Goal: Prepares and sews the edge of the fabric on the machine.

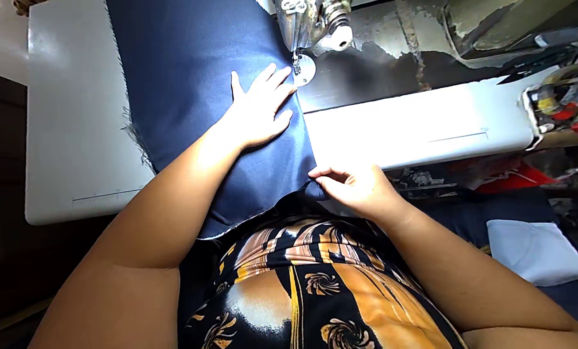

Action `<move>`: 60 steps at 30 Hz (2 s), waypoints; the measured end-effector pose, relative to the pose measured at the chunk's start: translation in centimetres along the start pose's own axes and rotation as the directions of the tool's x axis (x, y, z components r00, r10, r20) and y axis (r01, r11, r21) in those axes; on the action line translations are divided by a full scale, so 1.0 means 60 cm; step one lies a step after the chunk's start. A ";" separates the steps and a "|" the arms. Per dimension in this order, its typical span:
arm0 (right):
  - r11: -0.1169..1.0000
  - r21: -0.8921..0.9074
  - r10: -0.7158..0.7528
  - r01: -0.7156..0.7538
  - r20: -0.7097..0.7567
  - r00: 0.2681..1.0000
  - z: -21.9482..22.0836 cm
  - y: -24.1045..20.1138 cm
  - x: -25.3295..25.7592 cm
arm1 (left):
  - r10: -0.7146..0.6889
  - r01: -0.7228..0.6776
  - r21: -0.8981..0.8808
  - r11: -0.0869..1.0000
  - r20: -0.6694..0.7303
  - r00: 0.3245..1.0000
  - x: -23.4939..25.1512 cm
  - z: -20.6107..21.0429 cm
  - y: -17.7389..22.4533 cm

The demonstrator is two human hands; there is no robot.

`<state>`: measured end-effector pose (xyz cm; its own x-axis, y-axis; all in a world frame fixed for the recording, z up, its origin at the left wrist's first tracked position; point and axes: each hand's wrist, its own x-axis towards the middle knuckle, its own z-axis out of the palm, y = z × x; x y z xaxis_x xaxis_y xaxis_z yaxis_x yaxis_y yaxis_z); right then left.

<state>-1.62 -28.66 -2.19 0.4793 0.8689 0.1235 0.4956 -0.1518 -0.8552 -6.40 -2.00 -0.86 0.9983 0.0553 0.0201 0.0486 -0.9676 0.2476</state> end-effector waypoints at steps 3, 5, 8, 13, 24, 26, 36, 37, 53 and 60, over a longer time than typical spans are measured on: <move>0.996 0.079 0.034 -0.031 -0.033 0.999 -0.002 0.004 0.005 | 0.011 -0.011 -0.012 1.000 0.008 1.000 0.014 0.000 -0.005; 0.995 0.083 0.066 -0.062 -0.041 0.997 -0.004 0.003 0.007 | 0.023 -0.023 -0.015 1.000 0.008 1.000 0.021 0.000 -0.007; 0.995 0.060 0.078 -0.075 -0.056 0.995 -0.005 0.006 0.009 | 0.023 -0.023 -0.001 1.000 0.031 0.999 0.028 -0.002 -0.009; 0.993 0.054 0.107 -0.104 -0.061 0.992 -0.005 0.003 0.009 | 0.035 -0.035 0.000 0.999 0.030 0.999 0.030 -0.001 -0.013; 0.989 0.064 0.134 -0.130 -0.056 0.989 -0.003 -0.002 0.012 | 0.028 -0.028 0.010 1.000 0.032 0.999 0.031 -0.004 -0.011; 0.990 0.064 0.132 -0.129 -0.054 0.990 -0.001 -0.003 0.012 | 0.019 -0.019 0.003 1.000 0.039 0.999 0.031 -0.006 -0.010; 0.991 0.036 0.128 -0.126 -0.069 0.989 -0.001 -0.002 0.015 | 0.009 -0.010 0.019 1.000 0.045 0.999 0.034 -0.006 -0.010; 0.991 0.030 0.132 -0.130 -0.066 0.989 -0.001 -0.002 0.015 | 0.013 -0.014 0.019 1.000 0.046 0.999 0.034 -0.006 -0.010; 0.988 0.035 0.153 -0.151 -0.053 0.987 -0.001 -0.007 0.017 | 0.048 -0.049 0.025 0.998 0.059 0.997 0.037 -0.011 -0.018; 0.986 0.104 0.137 -0.132 -0.040 0.990 0.000 -0.001 0.021 | -0.212 0.212 -0.006 0.977 -0.030 0.977 0.014 -0.035 0.036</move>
<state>-1.04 -27.55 -1.97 0.5714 0.8203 0.0256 0.3502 -0.2155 -0.9115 -5.54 -3.55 1.71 0.9637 0.2669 -0.0037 0.2592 -0.9324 0.2518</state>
